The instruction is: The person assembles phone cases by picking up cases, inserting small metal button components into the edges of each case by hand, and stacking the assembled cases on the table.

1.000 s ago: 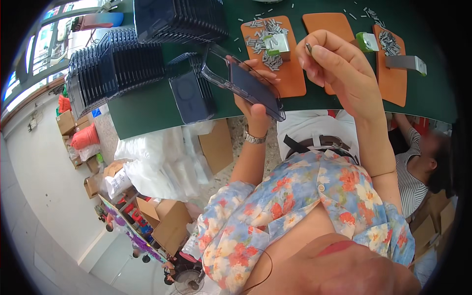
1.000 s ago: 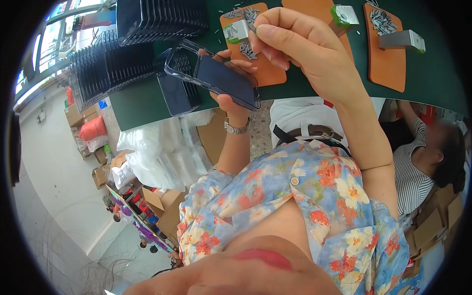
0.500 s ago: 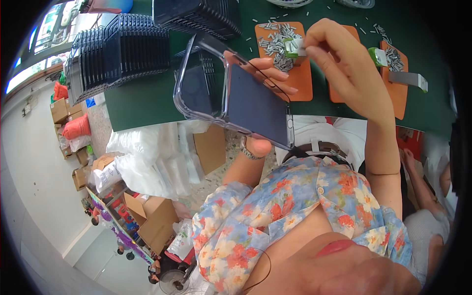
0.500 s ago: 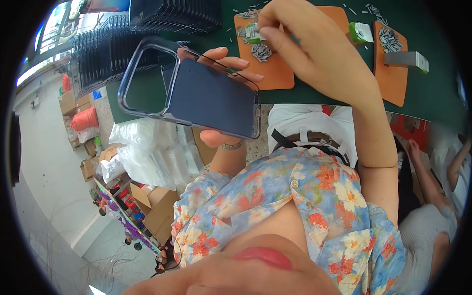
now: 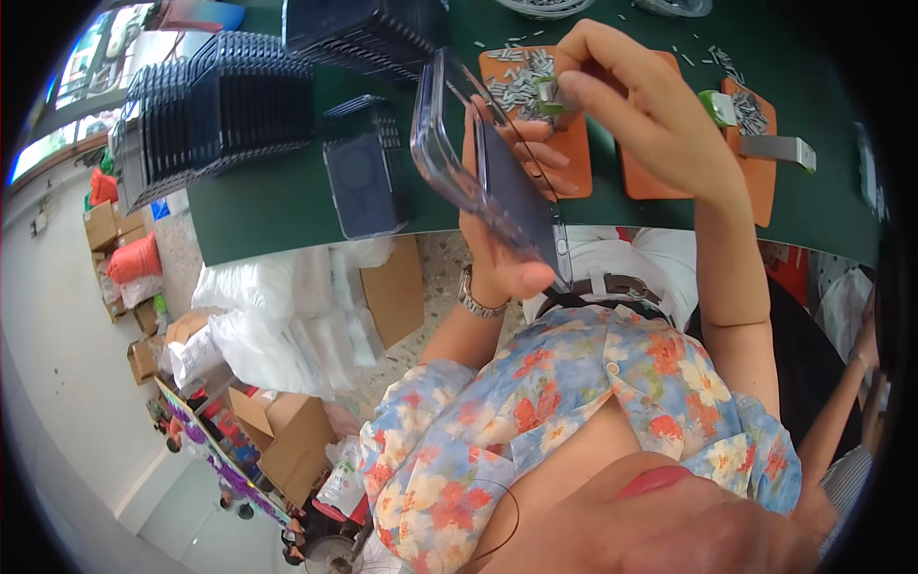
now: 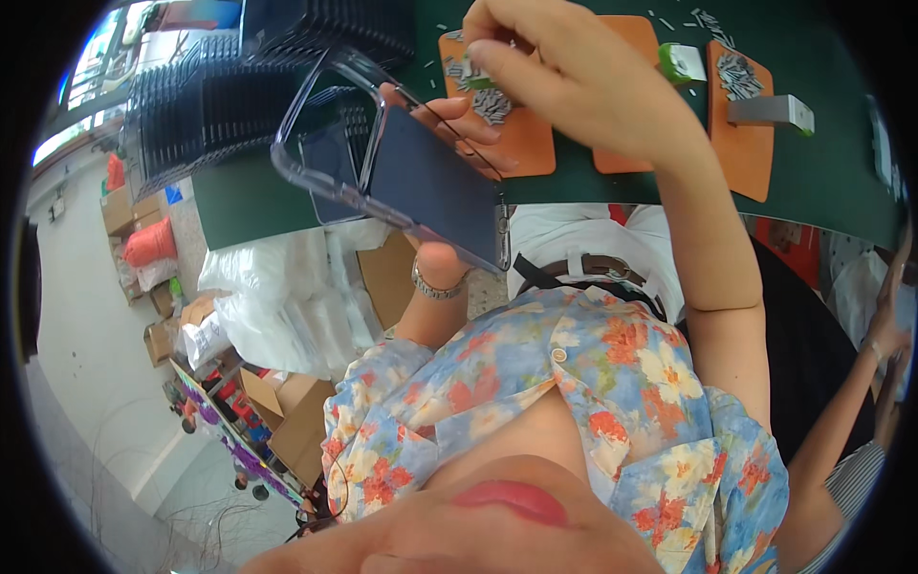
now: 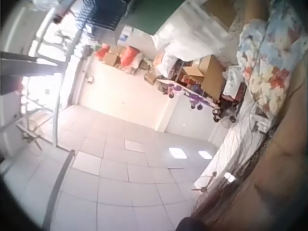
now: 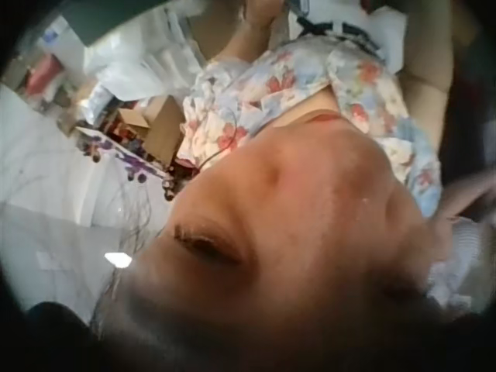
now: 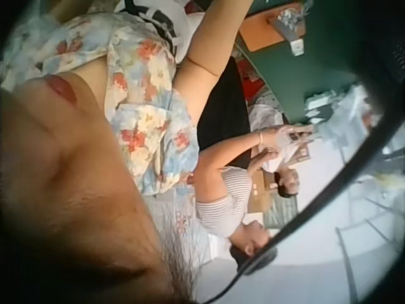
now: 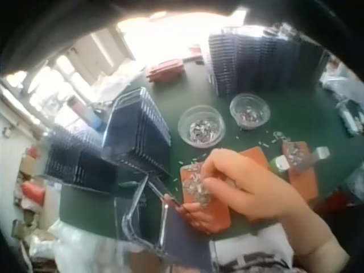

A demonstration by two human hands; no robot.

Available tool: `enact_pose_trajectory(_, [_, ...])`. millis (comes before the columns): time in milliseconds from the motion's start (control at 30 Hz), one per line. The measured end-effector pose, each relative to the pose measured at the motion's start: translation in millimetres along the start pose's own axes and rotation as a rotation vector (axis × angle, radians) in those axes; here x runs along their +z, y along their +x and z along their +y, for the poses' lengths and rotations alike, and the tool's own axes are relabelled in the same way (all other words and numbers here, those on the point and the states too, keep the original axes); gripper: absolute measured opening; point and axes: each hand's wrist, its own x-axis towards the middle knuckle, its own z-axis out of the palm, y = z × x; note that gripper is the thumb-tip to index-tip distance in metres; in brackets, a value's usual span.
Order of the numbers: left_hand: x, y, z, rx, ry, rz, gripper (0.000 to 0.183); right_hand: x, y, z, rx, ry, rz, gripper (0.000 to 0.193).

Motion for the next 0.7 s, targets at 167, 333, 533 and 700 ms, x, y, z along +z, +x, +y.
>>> enact_pose_trajectory(167, [-11.6, -2.8, 1.4, -0.075, -0.045, -0.001, 0.121, -2.8, 15.1, 3.0, 0.112, 0.020, -0.112, 0.009])
enact_pose_trajectory(333, [-15.9, -5.6, -1.2, -0.134, -0.024, 0.001, 0.111, -8.2, 25.4, -11.3, 0.115, -0.169, -0.133, 0.018])
enact_pose_trajectory(533, [-17.2, 0.0, -2.2, -0.150, -0.043, -0.007, 0.102, -9.5, 25.0, -22.6, 0.201, -0.083, -0.154, 0.018])
enact_pose_trajectory(700, [-23.7, 11.0, 3.6, -0.298, 0.063, -0.059, 0.091, 5.7, 15.5, 22.6, -0.002, 0.058, -0.098, 0.014])
